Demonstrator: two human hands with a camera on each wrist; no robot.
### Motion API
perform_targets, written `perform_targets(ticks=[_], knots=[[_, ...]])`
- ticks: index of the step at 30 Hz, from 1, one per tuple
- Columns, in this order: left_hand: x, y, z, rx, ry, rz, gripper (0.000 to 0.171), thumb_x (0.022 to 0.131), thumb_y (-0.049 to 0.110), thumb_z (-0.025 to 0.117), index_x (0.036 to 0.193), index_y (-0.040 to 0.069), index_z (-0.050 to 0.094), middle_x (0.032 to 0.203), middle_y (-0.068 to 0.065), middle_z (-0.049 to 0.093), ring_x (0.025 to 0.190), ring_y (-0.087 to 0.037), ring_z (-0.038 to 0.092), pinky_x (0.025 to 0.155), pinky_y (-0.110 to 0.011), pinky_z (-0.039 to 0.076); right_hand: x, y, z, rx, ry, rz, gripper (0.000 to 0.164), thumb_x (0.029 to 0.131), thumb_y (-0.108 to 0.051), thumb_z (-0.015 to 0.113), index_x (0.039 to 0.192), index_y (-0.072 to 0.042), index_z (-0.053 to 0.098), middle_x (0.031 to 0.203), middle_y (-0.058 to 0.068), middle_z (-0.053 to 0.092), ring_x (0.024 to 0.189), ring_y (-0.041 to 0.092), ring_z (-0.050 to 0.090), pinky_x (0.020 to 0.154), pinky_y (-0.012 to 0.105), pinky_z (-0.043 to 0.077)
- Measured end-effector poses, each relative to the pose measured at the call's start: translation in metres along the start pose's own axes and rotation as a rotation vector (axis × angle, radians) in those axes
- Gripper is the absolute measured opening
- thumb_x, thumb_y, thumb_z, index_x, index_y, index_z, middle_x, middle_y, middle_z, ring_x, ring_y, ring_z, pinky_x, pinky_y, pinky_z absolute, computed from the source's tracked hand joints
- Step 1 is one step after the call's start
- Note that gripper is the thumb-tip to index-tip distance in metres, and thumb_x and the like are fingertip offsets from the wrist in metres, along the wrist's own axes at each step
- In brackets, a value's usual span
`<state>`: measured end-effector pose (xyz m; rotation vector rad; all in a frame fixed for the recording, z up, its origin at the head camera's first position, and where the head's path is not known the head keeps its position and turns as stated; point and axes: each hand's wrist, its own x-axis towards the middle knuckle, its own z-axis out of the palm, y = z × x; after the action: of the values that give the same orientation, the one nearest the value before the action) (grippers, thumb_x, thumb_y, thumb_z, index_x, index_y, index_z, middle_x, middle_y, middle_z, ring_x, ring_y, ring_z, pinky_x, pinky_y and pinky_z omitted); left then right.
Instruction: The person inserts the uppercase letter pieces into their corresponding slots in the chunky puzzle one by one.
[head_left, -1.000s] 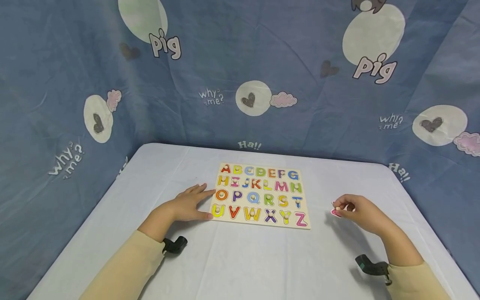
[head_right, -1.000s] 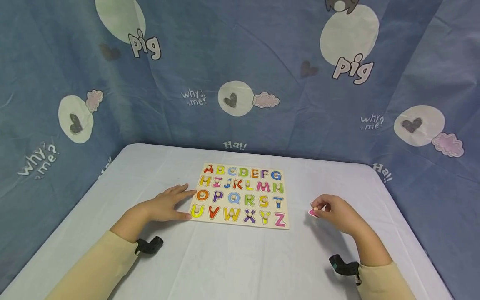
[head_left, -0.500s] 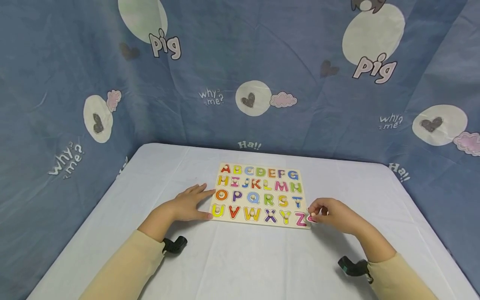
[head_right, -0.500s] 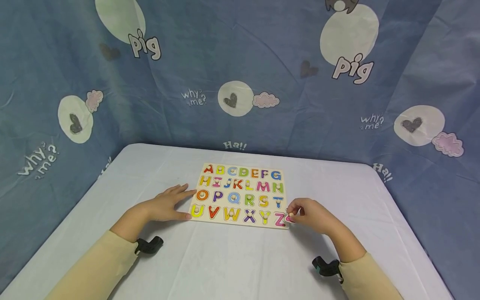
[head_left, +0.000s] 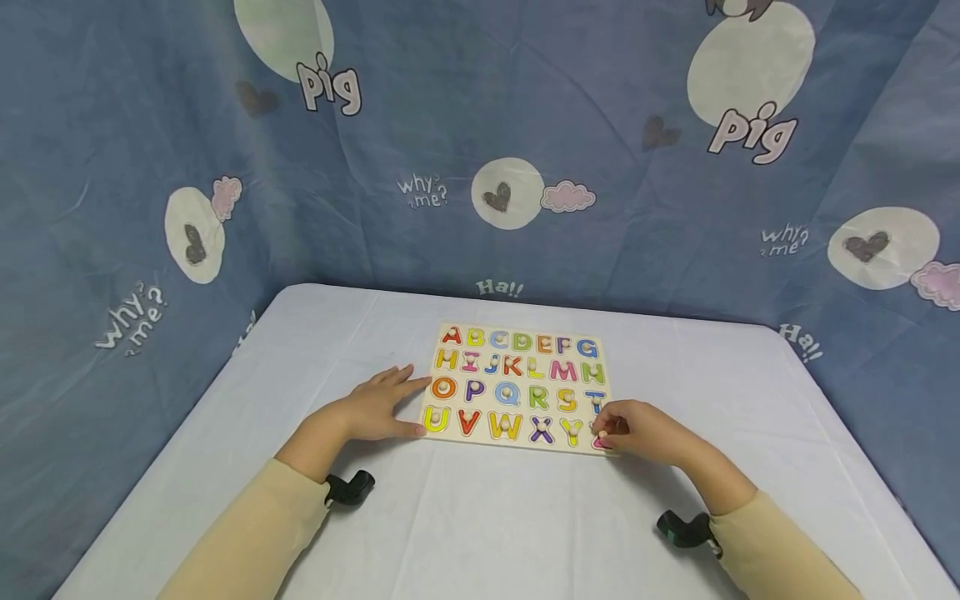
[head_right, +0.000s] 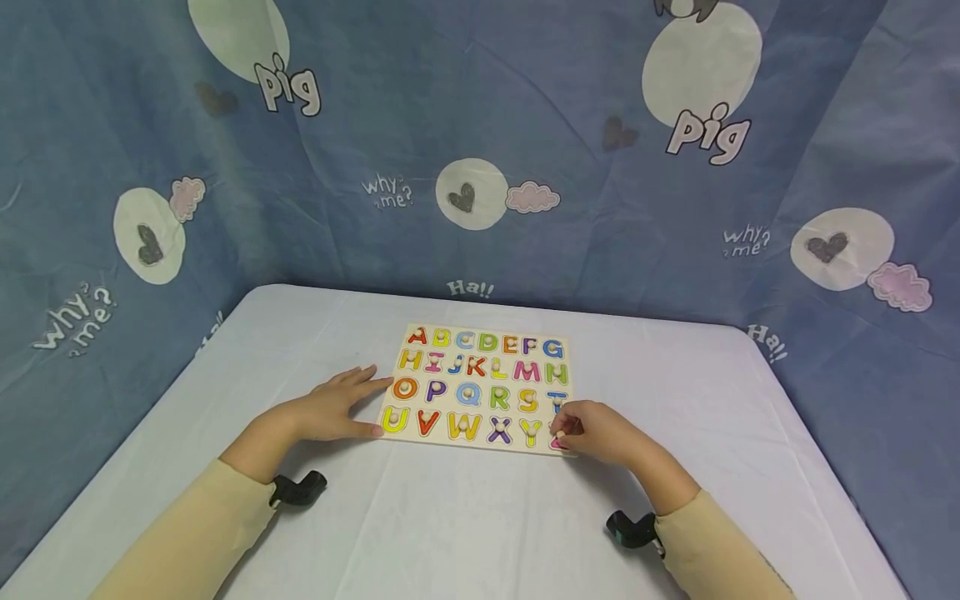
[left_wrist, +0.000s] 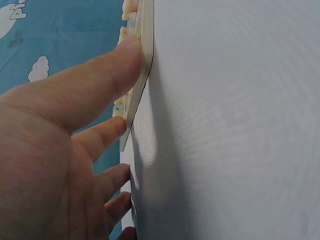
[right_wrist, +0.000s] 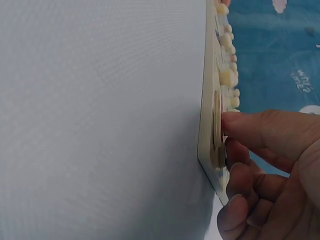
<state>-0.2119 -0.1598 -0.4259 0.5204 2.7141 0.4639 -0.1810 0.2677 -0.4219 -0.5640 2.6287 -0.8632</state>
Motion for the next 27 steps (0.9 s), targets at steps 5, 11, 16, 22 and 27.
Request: perform_targets(ticks=[5,11,16,22,27], knots=[[0.0,0.001,-0.001,0.001,0.001,-0.003,0.089,0.083,0.057,0.072,0.157,0.022,0.036,0.165,-0.016,0.019,0.151,-0.043,0.011,0.114,-0.07,0.015,0.002,0.001,0.001,-0.019,0.004,-0.005,0.008,0.09,-0.007,0.074,0.093,-0.011,0.068,0.081,-0.005,0.059,0.076,0.013,0.053,0.066,0.024,0.047],[-0.001,0.002,-0.001,-0.002,0.007,-0.003,0.089,0.083,0.057,0.074,0.156,0.021,0.037,0.165,-0.017,0.02,0.151,-0.043,0.012,0.114,-0.07,0.016,0.002,0.001,0.004,0.009,-0.003,0.012,0.007,0.091,-0.007,0.073,0.093,-0.01,0.067,0.083,-0.004,0.06,0.079,0.013,0.053,0.067,0.024,0.047],[-0.001,0.001,0.0,-0.008,0.006,0.002,0.089,0.082,0.056,0.074,0.156,0.02,0.038,0.164,-0.017,0.021,0.15,-0.044,0.013,0.114,-0.069,0.017,0.0,0.001,0.005,0.031,0.012,0.029,0.008,0.091,-0.01,0.074,0.094,-0.01,0.067,0.083,-0.003,0.059,0.08,0.014,0.053,0.067,0.024,0.046],[0.001,0.002,0.0,-0.007,0.007,-0.004,0.09,0.082,0.057,0.075,0.156,0.02,0.039,0.164,-0.018,0.022,0.15,-0.044,0.014,0.114,-0.069,0.017,-0.006,0.001,0.004,0.002,0.041,0.019,0.012,0.089,-0.008,0.075,0.098,-0.01,0.067,0.083,-0.005,0.058,0.08,0.013,0.053,0.068,0.024,0.046],[0.001,0.001,0.001,0.0,0.005,-0.018,0.09,0.082,0.055,0.075,0.156,0.021,0.038,0.165,-0.017,0.021,0.15,-0.044,0.012,0.114,-0.07,0.016,-0.012,-0.001,0.001,-0.01,0.062,0.051,0.015,0.088,-0.01,0.077,0.1,-0.012,0.069,0.085,-0.005,0.06,0.076,0.014,0.052,0.064,0.025,0.045]])
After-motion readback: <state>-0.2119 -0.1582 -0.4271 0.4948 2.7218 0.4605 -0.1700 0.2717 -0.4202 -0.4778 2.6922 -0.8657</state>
